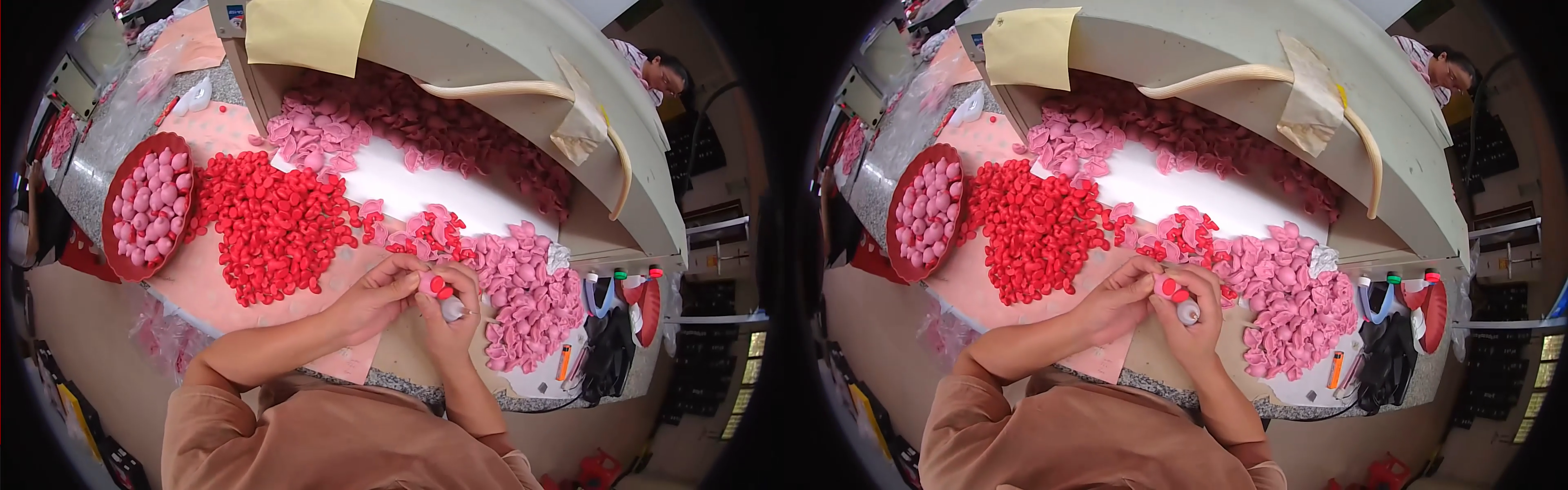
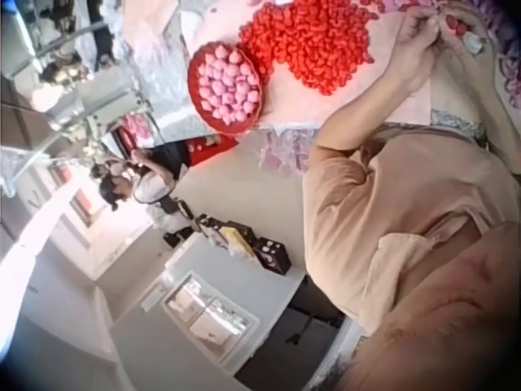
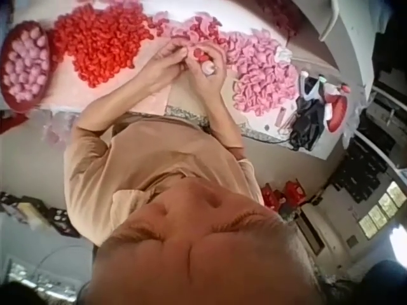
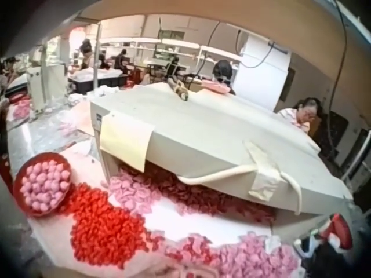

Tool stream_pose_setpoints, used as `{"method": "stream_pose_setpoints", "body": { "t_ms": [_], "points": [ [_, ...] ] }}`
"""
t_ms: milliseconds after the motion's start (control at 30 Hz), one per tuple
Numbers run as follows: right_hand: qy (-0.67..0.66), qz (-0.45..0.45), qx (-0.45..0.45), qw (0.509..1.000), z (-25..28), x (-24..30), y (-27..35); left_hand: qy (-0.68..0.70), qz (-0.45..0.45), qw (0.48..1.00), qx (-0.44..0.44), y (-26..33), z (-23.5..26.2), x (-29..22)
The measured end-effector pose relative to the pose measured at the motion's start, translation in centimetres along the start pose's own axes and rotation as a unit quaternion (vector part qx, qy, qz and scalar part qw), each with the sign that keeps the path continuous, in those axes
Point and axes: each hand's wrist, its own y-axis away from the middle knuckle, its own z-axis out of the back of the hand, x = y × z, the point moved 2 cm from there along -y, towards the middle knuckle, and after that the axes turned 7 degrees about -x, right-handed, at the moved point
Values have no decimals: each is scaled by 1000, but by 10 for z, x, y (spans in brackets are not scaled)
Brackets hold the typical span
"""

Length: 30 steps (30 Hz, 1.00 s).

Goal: Manually gluing small red and pink plastic components together on an assembly line.

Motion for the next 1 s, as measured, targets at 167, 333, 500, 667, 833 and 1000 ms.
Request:
{"method": "stream_pose_setpoints", "body": {
  "t_ms": [167,333,500,667,833,1000],
  "points": [
    [-15,-3,3,1000,0,0,0,5,0,1000,2,0,1,1],
    [-12,-12,17,1000,-1,-3,1,2,-3,1000,-8,2,0,-1],
    [-51,-39,16,998,1,-10,0,-30,-28,999,-13,0,1,-4],
    [-212,-194,6,958,-2,-12,2,-170,-133,976,-30,-3,2,-11],
    [-273,-147,30,950,0,-21,3,-261,-187,947,8,1,-8,-19],
    [-259,-131,19,957,2,-20,3,-289,-183,939,44,0,-9,-21]
  ]
}}
